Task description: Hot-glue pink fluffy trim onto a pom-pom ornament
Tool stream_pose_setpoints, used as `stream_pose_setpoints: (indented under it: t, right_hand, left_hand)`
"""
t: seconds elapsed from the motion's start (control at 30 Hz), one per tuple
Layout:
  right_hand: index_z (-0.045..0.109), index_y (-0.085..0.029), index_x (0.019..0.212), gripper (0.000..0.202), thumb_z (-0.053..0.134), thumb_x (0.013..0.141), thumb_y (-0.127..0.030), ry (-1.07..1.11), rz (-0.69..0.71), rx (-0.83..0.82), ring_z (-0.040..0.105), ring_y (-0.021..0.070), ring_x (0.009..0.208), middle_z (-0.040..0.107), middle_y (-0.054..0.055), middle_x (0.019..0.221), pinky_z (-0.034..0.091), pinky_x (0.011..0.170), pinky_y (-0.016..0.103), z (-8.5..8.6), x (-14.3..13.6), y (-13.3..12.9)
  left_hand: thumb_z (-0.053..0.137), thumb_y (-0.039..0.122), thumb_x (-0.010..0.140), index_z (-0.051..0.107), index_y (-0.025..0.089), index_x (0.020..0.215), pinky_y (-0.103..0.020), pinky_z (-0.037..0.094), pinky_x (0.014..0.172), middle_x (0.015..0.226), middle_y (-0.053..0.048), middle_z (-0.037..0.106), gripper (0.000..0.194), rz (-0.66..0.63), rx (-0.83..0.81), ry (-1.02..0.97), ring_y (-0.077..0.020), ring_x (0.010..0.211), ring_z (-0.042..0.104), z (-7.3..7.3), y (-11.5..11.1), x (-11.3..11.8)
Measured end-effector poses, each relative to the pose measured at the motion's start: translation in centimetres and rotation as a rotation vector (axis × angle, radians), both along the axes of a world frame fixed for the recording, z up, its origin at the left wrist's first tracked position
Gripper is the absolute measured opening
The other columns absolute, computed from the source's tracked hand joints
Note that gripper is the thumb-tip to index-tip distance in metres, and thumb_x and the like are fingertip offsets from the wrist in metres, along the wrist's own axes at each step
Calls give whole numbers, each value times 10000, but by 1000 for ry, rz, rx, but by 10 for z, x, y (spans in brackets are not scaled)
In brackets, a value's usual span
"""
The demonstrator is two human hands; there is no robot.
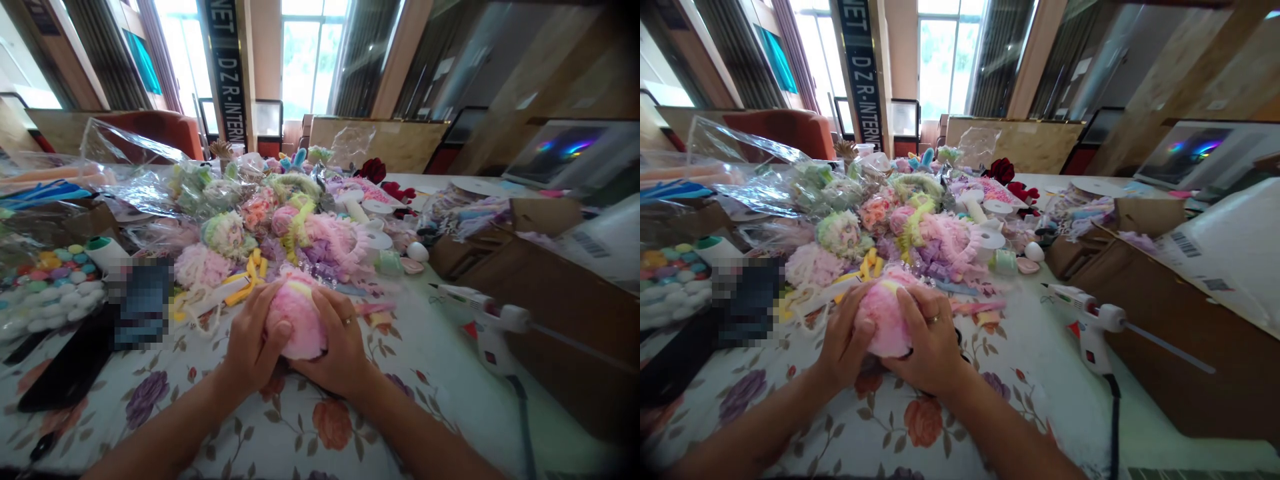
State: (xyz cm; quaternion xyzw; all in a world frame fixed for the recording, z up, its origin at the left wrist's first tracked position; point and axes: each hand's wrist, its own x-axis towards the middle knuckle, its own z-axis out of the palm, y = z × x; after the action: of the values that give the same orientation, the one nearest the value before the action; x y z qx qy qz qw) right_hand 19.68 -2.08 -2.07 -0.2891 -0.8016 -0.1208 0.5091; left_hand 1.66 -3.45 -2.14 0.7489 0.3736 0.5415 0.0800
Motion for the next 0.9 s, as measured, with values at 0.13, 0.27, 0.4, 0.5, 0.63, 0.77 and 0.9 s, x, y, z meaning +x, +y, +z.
stream_pose_setpoints:
  t: [0.13, 0.27, 0.4, 0.5, 0.63, 0.77, 0.9]
  right_hand:
    - [299, -179, 1561, 925, 720, 765, -389, 3, 14, -24, 599, 376, 1127, 581, 193, 1277, 566, 911, 574, -2, 1, 0]
    - [293, -173, 1564, 936, 737, 766, -374, -6, 1, -56, 593, 373, 1135, 576, 196, 1279, 564, 920, 569, -4, -2, 2]
    - [305, -159, 1560, 921, 735, 760, -310, -14, -15, -31, 594, 369, 1124, 579, 202, 1266, 561, 911, 557, -4, -4, 3]
    - [317, -154, 1552, 917, 727, 744, -294, -23, -18, -43, 591, 372, 1131, 577, 205, 1273, 554, 918, 557, -3, -4, 2]
    - [318, -159, 1546, 932, 744, 735, -325, -13, -19, -60, 587, 372, 1141, 574, 201, 1272, 550, 931, 555, -2, -3, 1]
    - [290, -177, 1558, 952, 758, 744, -335, 7, -30, -71, 592, 363, 1145, 577, 194, 1275, 554, 931, 547, -2, -3, 0]
    - [298, -173, 1557, 935, 749, 774, -414, -19, 35, 0, 605, 365, 1119, 593, 194, 1244, 561, 908, 544, -1, -3, 0]
  left_hand:
    - [367, 198, 1019, 501, 230, 1435, -381, 458, 1066, 1293, -118, 624, 438, -7, 6, -55, -226, 1224, 578, -3, 2, -2]
    - [384, 344, 1025, 499, 204, 1431, -422, 458, 1068, 1327, -138, 612, 445, -13, -44, -40, -259, 1224, 579, -5, 3, -3]
    - [586, 388, 942, 470, 198, 1437, -424, 481, 1049, 1337, -144, 606, 543, 57, -110, 42, -283, 1234, 586, -3, 2, -1]
    - [455, 264, 1008, 547, 216, 1372, -376, 479, 1052, 1285, -112, 650, 378, 33, -88, -20, -231, 1210, 609, -2, 3, 1]
    - [424, 206, 1014, 626, 219, 1247, -333, 518, 987, 1165, -75, 706, 309, 133, -113, -164, -194, 1099, 665, -3, 10, -1]
    - [465, 112, 945, 651, 216, 1150, -340, 559, 892, 1119, -74, 678, 295, 232, 22, -178, -192, 1041, 659, 1, 13, -6]
    - [498, -10, 847, 655, 210, 799, -313, 533, 737, 803, -19, 652, 274, 78, 306, -142, -160, 780, 643, 10, 10, -16]
